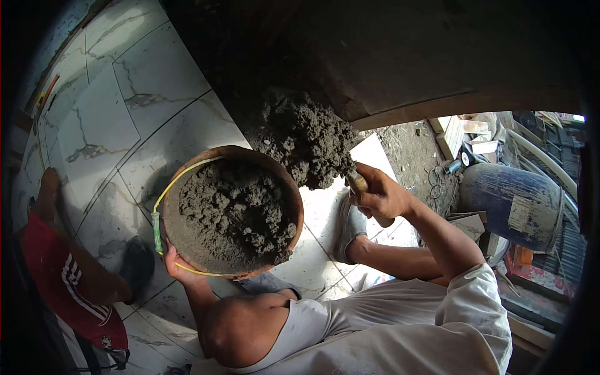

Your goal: The person scoops cement from a bucket using a trowel, spreads it onto the floor area, and levels the surface using the trowel and by hand.

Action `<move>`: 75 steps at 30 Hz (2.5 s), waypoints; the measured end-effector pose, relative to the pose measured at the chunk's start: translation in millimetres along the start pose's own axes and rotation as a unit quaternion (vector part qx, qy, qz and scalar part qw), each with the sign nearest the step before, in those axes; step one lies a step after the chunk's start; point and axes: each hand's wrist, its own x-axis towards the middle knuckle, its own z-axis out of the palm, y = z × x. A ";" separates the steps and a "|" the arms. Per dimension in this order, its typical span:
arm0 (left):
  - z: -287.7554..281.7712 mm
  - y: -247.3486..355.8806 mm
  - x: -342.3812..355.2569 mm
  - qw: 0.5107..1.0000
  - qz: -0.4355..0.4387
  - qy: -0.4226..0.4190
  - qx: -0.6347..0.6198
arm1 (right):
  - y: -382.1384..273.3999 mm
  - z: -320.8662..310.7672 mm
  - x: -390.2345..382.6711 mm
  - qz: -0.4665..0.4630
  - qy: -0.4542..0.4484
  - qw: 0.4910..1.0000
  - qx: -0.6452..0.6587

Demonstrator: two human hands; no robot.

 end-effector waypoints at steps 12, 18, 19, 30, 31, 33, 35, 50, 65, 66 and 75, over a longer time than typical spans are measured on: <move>3.5 -1.1 -0.5 1.000 0.025 0.010 -0.010 | 51.4 -29.2 44.2 -0.062 0.266 0.850 -0.450; 55.5 1.9 -1.2 1.000 0.002 0.000 0.026 | -69.8 15.0 -25.1 -0.050 -0.005 0.794 -0.606; 65.4 3.5 -1.2 0.999 0.016 -0.008 0.035 | -76.7 25.1 -17.4 -0.062 -0.005 0.769 -0.636; 88.3 -13.3 20.1 0.992 0.040 -0.010 0.117 | -7.7 108.7 32.9 -0.100 -0.050 0.735 -0.668; 95.9 -11.3 18.5 0.995 0.040 -0.014 0.093 | -17.0 102.3 24.8 -0.080 -0.069 0.753 -0.649; 102.6 -7.4 14.6 0.997 0.033 -0.021 0.070 | -29.7 84.3 12.2 -0.069 -0.083 0.777 -0.620; 103.5 -7.8 15.5 0.996 0.030 -0.031 0.079 | -42.1 55.5 11.3 -0.026 -0.072 0.805 -0.588; 98.6 -18.1 18.9 0.995 0.031 -0.055 0.080 | 8.8 105.8 53.1 0.221 -0.223 0.948 -0.058; 88.1 -16.1 14.4 0.995 0.023 -0.066 0.073 | 17.4 133.7 61.9 0.173 -0.252 0.952 0.007; 86.4 -11.6 12.1 0.996 0.015 -0.057 0.059 | 18.6 131.4 58.3 0.171 -0.244 0.955 0.008; 39.3 2.3 -7.0 0.997 0.035 -0.032 -0.065 | 22.8 108.5 35.0 0.168 -0.281 0.934 0.145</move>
